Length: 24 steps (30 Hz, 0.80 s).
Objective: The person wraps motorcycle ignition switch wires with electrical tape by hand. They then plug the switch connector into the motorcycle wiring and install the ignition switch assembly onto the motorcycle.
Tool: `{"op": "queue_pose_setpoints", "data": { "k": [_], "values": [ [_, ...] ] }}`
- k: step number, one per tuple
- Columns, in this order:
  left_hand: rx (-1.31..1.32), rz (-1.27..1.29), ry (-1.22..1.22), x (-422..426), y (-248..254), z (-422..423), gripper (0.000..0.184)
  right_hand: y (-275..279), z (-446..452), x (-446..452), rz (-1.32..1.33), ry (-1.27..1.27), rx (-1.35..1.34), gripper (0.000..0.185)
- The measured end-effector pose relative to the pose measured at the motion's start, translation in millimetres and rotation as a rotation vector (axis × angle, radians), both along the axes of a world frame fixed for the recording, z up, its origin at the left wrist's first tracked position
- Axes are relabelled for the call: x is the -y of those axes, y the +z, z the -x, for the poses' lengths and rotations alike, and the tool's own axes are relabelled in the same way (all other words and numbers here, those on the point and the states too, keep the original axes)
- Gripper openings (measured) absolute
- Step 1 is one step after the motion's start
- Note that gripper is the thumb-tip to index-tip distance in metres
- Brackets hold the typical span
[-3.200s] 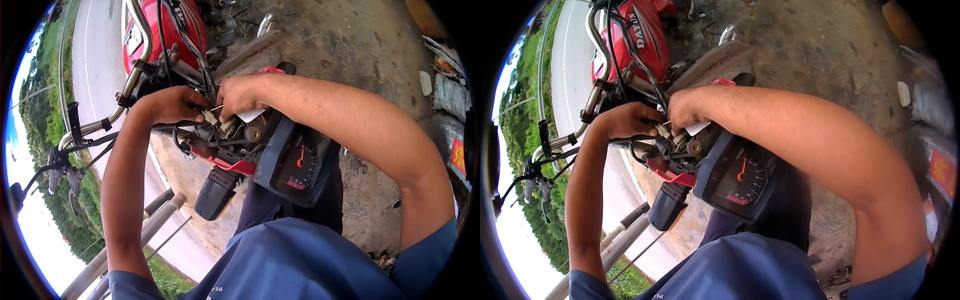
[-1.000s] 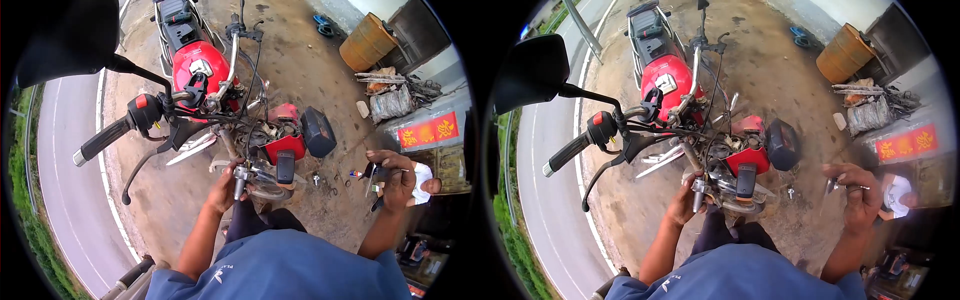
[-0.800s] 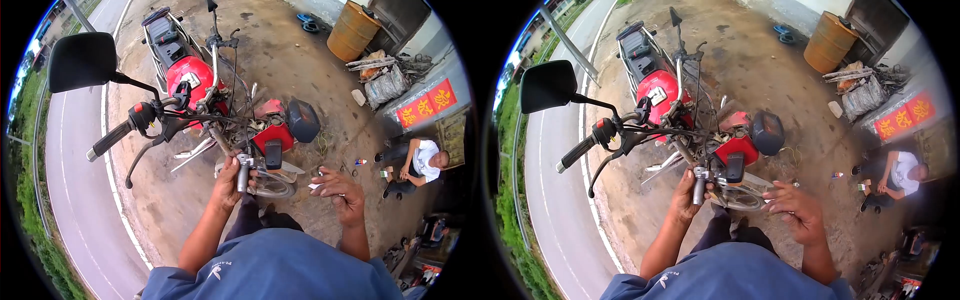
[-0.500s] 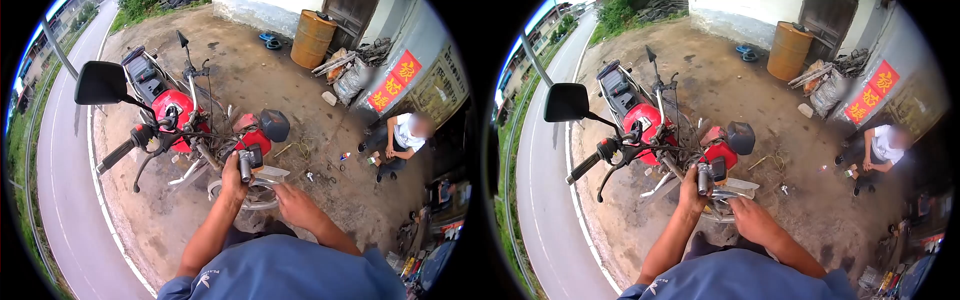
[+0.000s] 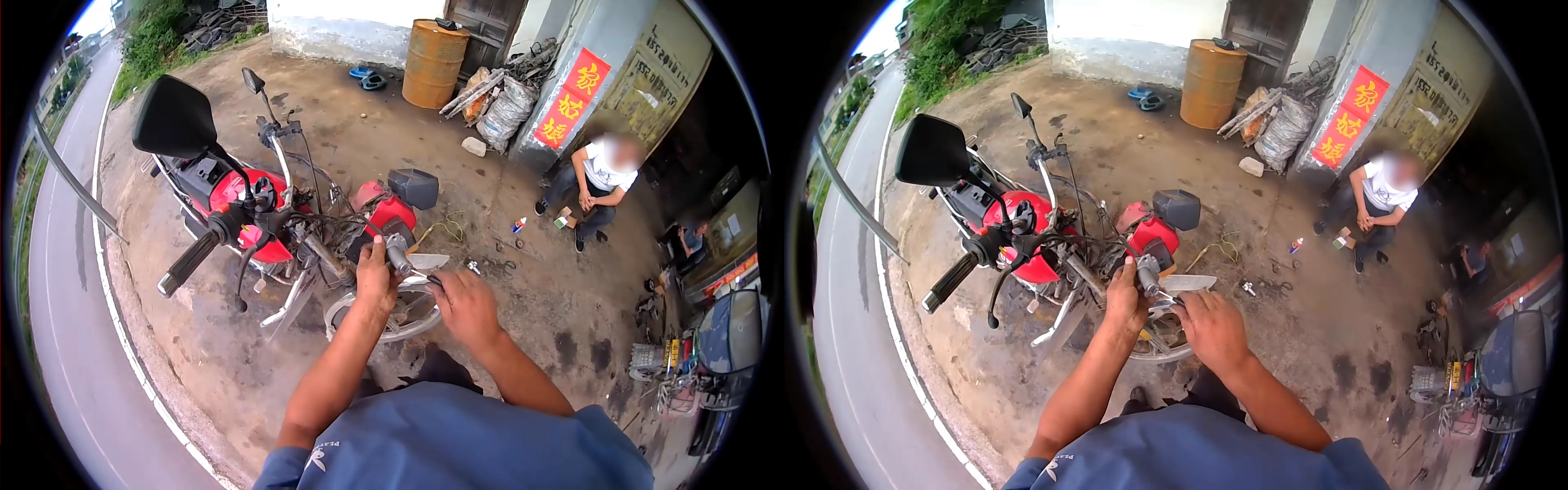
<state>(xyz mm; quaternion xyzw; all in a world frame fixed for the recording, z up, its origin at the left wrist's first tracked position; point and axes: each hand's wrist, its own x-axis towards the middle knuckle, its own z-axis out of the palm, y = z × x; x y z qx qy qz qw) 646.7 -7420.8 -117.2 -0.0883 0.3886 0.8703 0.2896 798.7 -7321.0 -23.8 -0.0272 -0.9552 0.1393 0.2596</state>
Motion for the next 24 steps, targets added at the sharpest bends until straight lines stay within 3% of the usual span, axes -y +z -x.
{"op": "queue_pose_setpoints", "data": {
  "k": [5, 7, 10, 13, 16, 18, 20, 21, 24],
  "values": [
    [-0.026, 0.016, 0.048, 5.8, -6.1, -2.8, 0.031, -21.3, -0.7, 18.3, 0.048, -0.055, -0.052, 0.019],
    [-0.038, 0.034, 0.056, 11.2, -16.1, -3.8, 0.030, -26.6, -5.0, 24.7, 0.322, -0.199, 0.109, 0.025],
    [-0.060, 0.028, -0.064, 16.6, -31.8, -6.2, 0.026, -46.5, -10.6, 22.9, 0.351, -0.256, 0.119, 0.028],
    [-0.053, -0.153, -0.043, 16.0, -39.3, -15.7, 0.029, -72.8, -19.0, 32.2, 0.461, -0.339, 0.171, 0.028],
    [-0.103, -0.101, -0.056, 13.7, -35.8, -26.9, 0.035, -96.7, -20.9, 43.7, 0.246, -0.238, 0.074, 0.025],
    [-0.012, -0.094, 0.041, 9.7, -42.3, -27.7, 0.035, -108.2, -10.7, 36.2, 0.270, -0.217, -0.073, 0.022],
    [0.012, -0.176, 0.103, 6.9, -48.5, -25.3, 0.031, -113.4, -9.0, 31.7, 0.771, -0.314, 0.011, 0.023],
    [0.025, -0.175, 0.089, 9.7, -41.6, -25.5, 0.029, -120.3, -7.6, 30.5, 0.941, -0.283, -0.079, 0.023],
    [0.043, -0.197, 0.080, 5.6, -27.7, -21.0, 0.026, -128.3, 0.8, 24.5, 1.038, -0.245, -0.244, 0.022]
  ]
}}
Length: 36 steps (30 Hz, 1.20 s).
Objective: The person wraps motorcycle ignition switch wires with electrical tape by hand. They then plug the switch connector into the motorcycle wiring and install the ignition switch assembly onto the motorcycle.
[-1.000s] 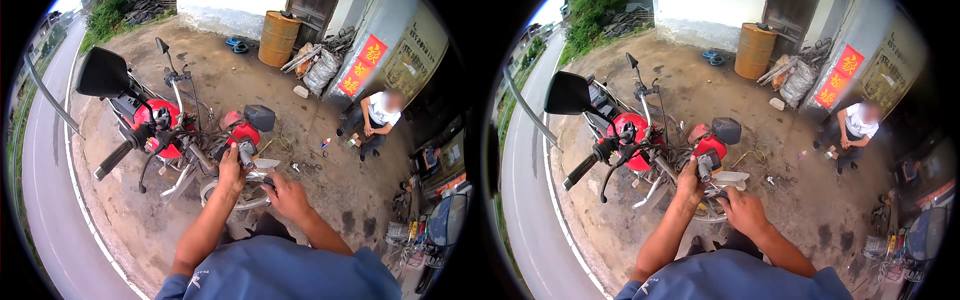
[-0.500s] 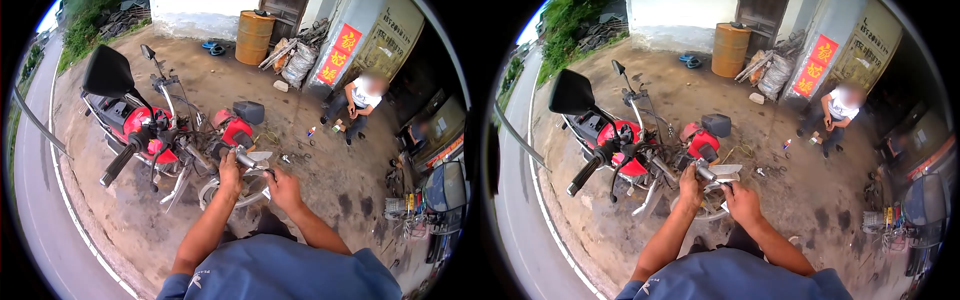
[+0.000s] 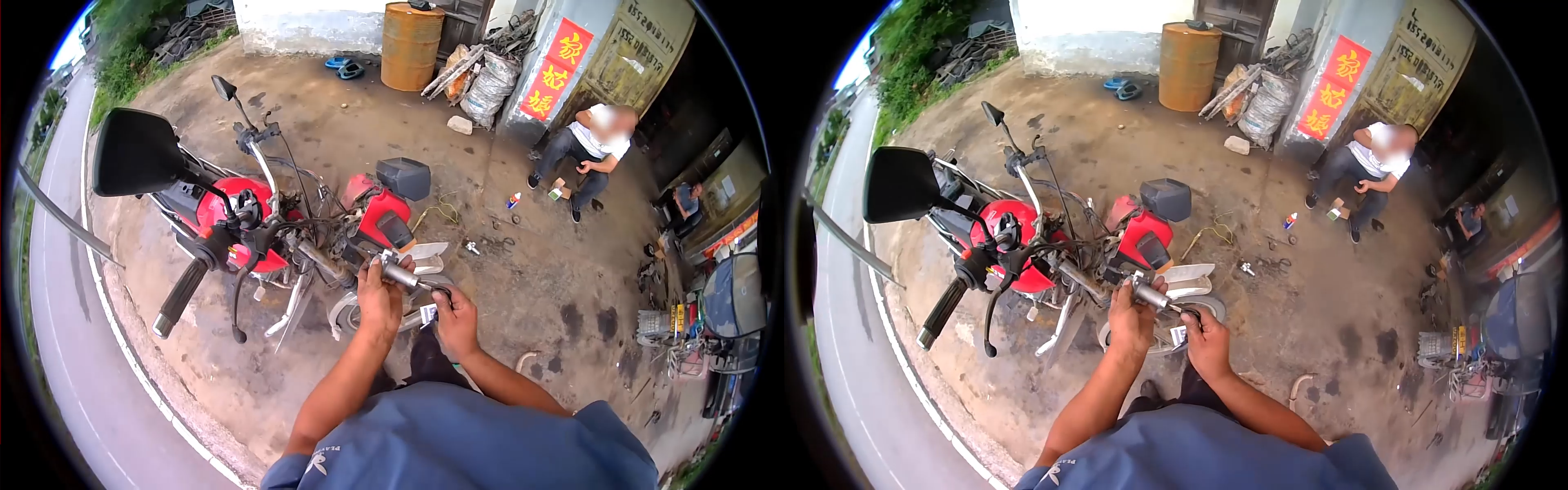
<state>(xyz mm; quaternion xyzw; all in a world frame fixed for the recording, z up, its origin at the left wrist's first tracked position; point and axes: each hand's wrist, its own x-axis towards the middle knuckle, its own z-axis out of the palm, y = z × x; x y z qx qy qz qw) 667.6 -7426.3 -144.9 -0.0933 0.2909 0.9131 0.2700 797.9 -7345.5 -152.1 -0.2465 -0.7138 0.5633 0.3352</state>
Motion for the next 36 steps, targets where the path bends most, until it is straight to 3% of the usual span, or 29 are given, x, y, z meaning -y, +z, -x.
{"op": "queue_pose_setpoints", "data": {
  "k": [6, 8, 10, 12, 14, 16, 17, 19, 20, 22, 23, 26, 27, 30, 32, 33, 34, 36],
  "values": [
    [-0.032, 0.005, 0.025, -15.6, 5.4, -7.9, 0.031, 11.1, 5.8, -12.4, -0.326, 0.028, 0.120, 0.022],
    [-0.046, 0.019, 0.038, -16.8, 10.6, -4.8, 0.039, 9.6, 7.0, -27.2, -0.669, 0.087, 0.501, 0.028],
    [-0.083, 0.075, 0.002, -14.7, 4.4, -1.5, 0.043, 4.5, 4.6, -28.6, -0.701, 0.091, 0.510, 0.037],
    [-0.127, 0.092, -0.010, -13.9, -5.6, -0.4, 0.039, -0.9, 3.5, -29.9, -0.040, 0.272, 0.403, 0.040],
    [-0.153, 0.167, -0.013, -7.5, -5.2, -1.5, 0.035, -28.0, 0.4, -25.6, 0.332, 0.402, 0.297, 0.041],
    [-0.060, 0.134, 0.029, -4.0, -2.0, -2.6, 0.037, 9.2, 1.4, -16.6, -0.268, 0.393, 0.446, 0.038],
    [-0.032, 0.136, 0.047, -1.9, -3.9, -0.4, 0.037, 15.8, 5.3, -15.6, -0.271, 0.398, 0.442, 0.038],
    [-0.006, 0.139, 0.068, -0.6, 2.1, 2.6, 0.037, 22.0, 13.4, -14.1, -0.678, 0.347, 0.396, 0.035],
    [-0.026, 0.136, 0.083, -0.3, 4.7, 1.0, 0.037, 22.3, 13.6, -11.5, -0.675, 0.351, 0.395, 0.035],
    [-0.053, 0.128, 0.116, -4.0, 6.4, 6.3, 0.037, 21.4, 21.9, -11.3, -0.064, 0.407, 0.397, 0.033],
    [-0.099, 0.158, 0.119, -2.5, 5.2, 5.7, 0.038, 13.1, 24.3, -14.0, 0.077, 0.431, 0.328, 0.033],
    [-0.124, 0.203, 0.105, 0.4, 1.1, 6.9, 0.030, 22.8, 21.8, -16.5, -0.095, 0.462, 0.335, 0.035],
    [-0.090, 0.166, 0.097, 0.9, 3.8, 9.7, 0.029, 21.1, 21.6, -21.1, -0.424, 0.449, 0.308, 0.031],
    [-0.036, 0.105, 0.094, 1.4, 19.1, 10.8, 0.026, 35.1, 28.5, -23.9, -0.594, 0.354, 0.373, 0.028],
    [-0.049, 0.120, 0.090, 3.3, 11.2, 12.6, 0.025, 19.2, 27.4, -22.7, -0.373, 0.429, 0.395, 0.031],
    [-0.037, 0.120, 0.094, 3.0, 9.9, 12.9, 0.025, 23.9, 28.4, -23.2, -0.111, 0.475, 0.379, 0.035],
    [-0.023, 0.086, 0.092, 3.3, 9.5, 13.7, 0.032, 20.8, 28.5, -22.2, -0.110, 0.475, 0.385, 0.035],
    [-0.004, 0.055, 0.081, 5.9, 10.5, 13.2, 0.039, 15.5, 26.5, -18.6, 0.910, 0.468, 0.220, 0.038]
  ]
}}
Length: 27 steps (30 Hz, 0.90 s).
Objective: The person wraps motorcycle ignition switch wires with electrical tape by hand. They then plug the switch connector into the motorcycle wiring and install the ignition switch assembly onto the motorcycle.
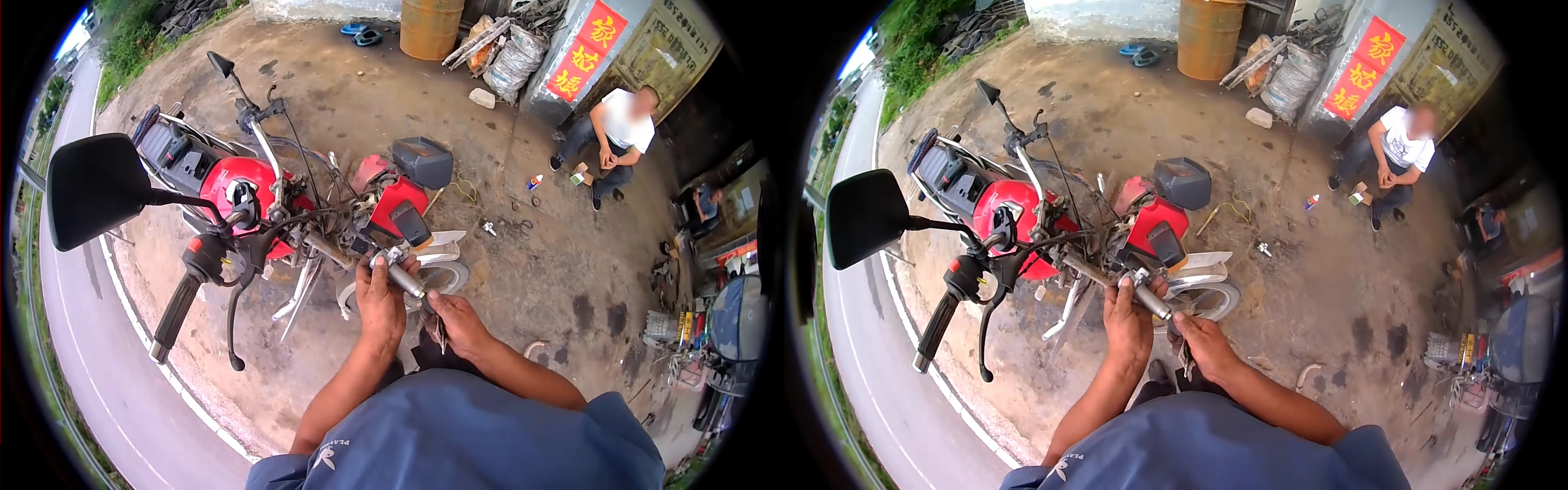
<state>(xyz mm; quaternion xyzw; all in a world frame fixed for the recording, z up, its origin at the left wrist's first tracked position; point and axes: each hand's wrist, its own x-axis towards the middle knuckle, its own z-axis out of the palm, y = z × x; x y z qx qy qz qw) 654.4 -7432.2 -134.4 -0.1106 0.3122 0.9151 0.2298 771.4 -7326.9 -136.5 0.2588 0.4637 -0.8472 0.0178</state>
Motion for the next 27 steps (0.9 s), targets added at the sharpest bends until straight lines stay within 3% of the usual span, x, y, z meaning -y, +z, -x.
{"op": "queue_pose_setpoints", "data": {
  "k": [1, 4, 5, 6, 8, 10, 12, 15, 19, 22, 25, 27],
  "values": [
    [-0.025, -0.003, -0.017, 1.8, 2.5, 0.3, 0.038, 15.0, -4.3, -0.5, 0.198, 0.043, 0.044, 0.037],
    [-0.073, -0.036, -0.040, 7.2, 2.1, 1.4, 0.035, 2.9, -11.8, 0.2, 0.372, 0.179, -0.015, 0.037],
    [-0.028, -0.061, -0.075, 12.7, -1.2, 3.5, 0.034, 2.3, -8.9, 14.1, 0.029, 0.149, -0.045, 0.034],
    [0.012, -0.090, -0.114, 16.4, -2.9, 7.0, 0.034, -10.6, -10.8, 12.0, -0.443, 0.296, -0.075, 0.036],
    [0.014, -0.070, -0.146, 28.8, 1.2, 10.5, 0.038, 23.5, -8.4, 13.2, -0.817, 0.466, -0.143, 0.043],
    [-0.042, -0.104, -0.220, 44.5, -2.5, 16.6, 0.045, 8.4, -11.1, 6.8, -0.831, 0.713, -0.094, 0.053],
    [-0.112, 0.093, -0.232, 55.7, -1.0, 19.9, 0.055, -21.1, -19.2, -2.0, -1.063, 0.735, -0.350, 0.052],
    [-0.148, 0.243, -0.272, 71.0, 4.8, 27.2, 0.069, -41.8, -25.4, -31.7, -0.781, 0.753, -0.115, 0.047],
    [-0.090, 0.511, -0.316, 86.0, -7.8, 30.2, 0.071, -100.4, -23.7, -92.2, -0.896, 0.757, 0.003, 0.042],
    [-0.002, 0.553, -0.305, 80.8, -9.1, 32.0, 0.069, -126.9, -9.5, -147.5, -0.916, 0.846, 0.054, 0.042],
    [-0.026, 0.849, -0.238, 59.2, -10.6, 29.0, 0.068, -160.8, 8.9, -211.6, -0.933, 0.844, -0.023, 0.038],
    [0.096, 0.933, -0.152, 39.3, -10.5, 22.9, 0.055, -174.3, 25.8, -253.6, -0.960, 0.868, 0.003, 0.036]
  ]
}}
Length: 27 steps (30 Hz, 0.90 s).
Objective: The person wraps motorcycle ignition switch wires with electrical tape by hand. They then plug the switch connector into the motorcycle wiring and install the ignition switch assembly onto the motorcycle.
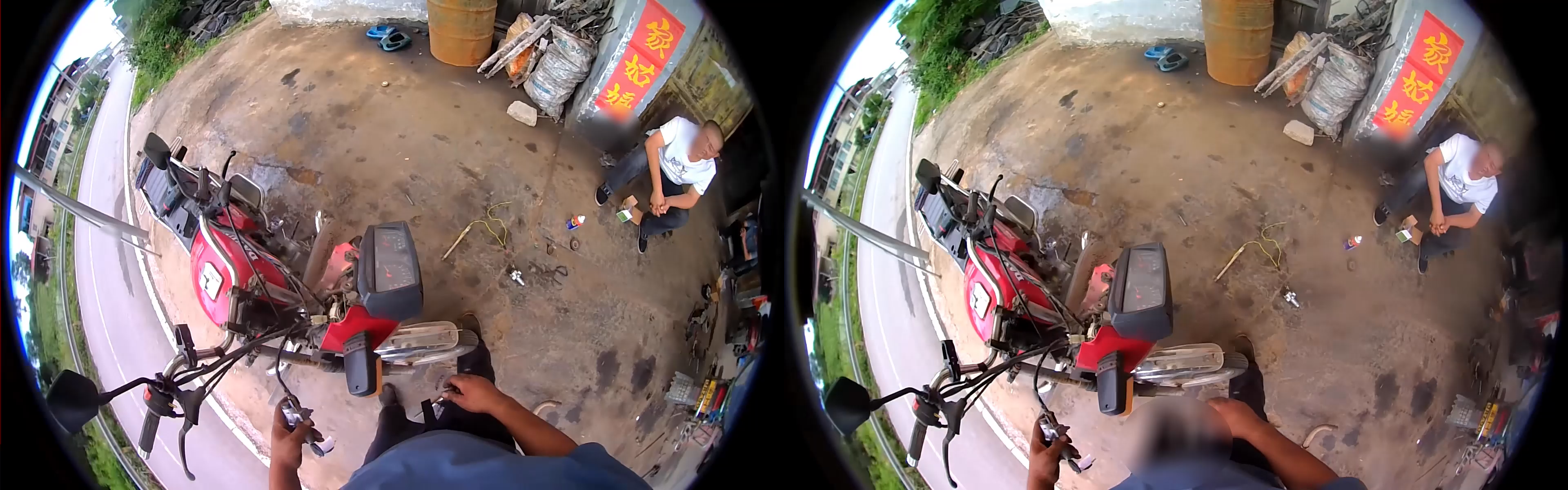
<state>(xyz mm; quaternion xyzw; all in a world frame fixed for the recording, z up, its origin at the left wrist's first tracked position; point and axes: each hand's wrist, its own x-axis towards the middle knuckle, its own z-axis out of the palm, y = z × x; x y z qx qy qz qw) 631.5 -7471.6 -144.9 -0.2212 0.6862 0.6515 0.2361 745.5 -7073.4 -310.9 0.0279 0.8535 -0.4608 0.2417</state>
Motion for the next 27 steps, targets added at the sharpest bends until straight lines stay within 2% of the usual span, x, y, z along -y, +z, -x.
{"op": "queue_pose_setpoints", "data": {
  "k": [3, 5, 6, 7, 10, 12, 17, 20, 23, 24, 27],
  "values": [
    [0.139, 0.151, 0.117, -26.4, 4.6, -18.1, 0.024, -26.6, 24.0, -68.4, -0.001, 0.059, 0.052, 0.033],
    [0.170, 0.176, 0.235, -45.0, 13.8, -28.5, 0.020, -33.4, 46.1, -111.8, 0.029, 0.115, 0.152, 0.030],
    [0.210, 0.269, 0.240, -77.1, 36.7, -17.2, 0.018, -41.9, 52.4, -130.7, 0.052, 0.098, 0.149, 0.029],
    [0.204, 0.328, 0.288, -80.3, 33.4, -22.7, 0.018, -51.4, 60.4, -148.5, 0.088, 0.068, 0.146, 0.029],
    [0.147, 0.299, 0.455, -100.3, 37.0, -28.0, 0.017, -69.5, 90.2, -192.6, 0.029, 0.112, 0.226, 0.027],
    [0.165, 0.434, 0.326, -118.2, 47.8, -20.8, 0.022, -80.6, 103.4, -207.8, 0.012, 0.044, 0.216, 0.025],
    [0.139, 0.790, 0.313, -150.3, 66.6, 4.4, 0.024, -92.8, 133.2, -227.6, 0.033, 0.027, 0.313, 0.021],
    [0.073, 1.004, 0.198, -152.1, 80.6, 18.3, 0.022, -79.7, 155.6, -233.2, 0.017, 0.044, 0.316, 0.021],
    [-0.066, 1.196, 0.068, -156.1, 91.8, 32.7, 0.030, -53.9, 170.3, -244.0, -0.005, 0.064, 0.274, 0.021],
    [-0.026, 1.209, 0.066, -155.4, 95.3, 38.5, 0.034, -43.4, 176.4, -250.6, -0.008, 0.027, 0.249, 0.021],
    [-0.161, 1.060, 0.161, -154.2, 86.4, 53.0, 0.027, -14.0, 187.5, -274.1, -0.025, -0.072, 0.207, 0.021]
  ]
}}
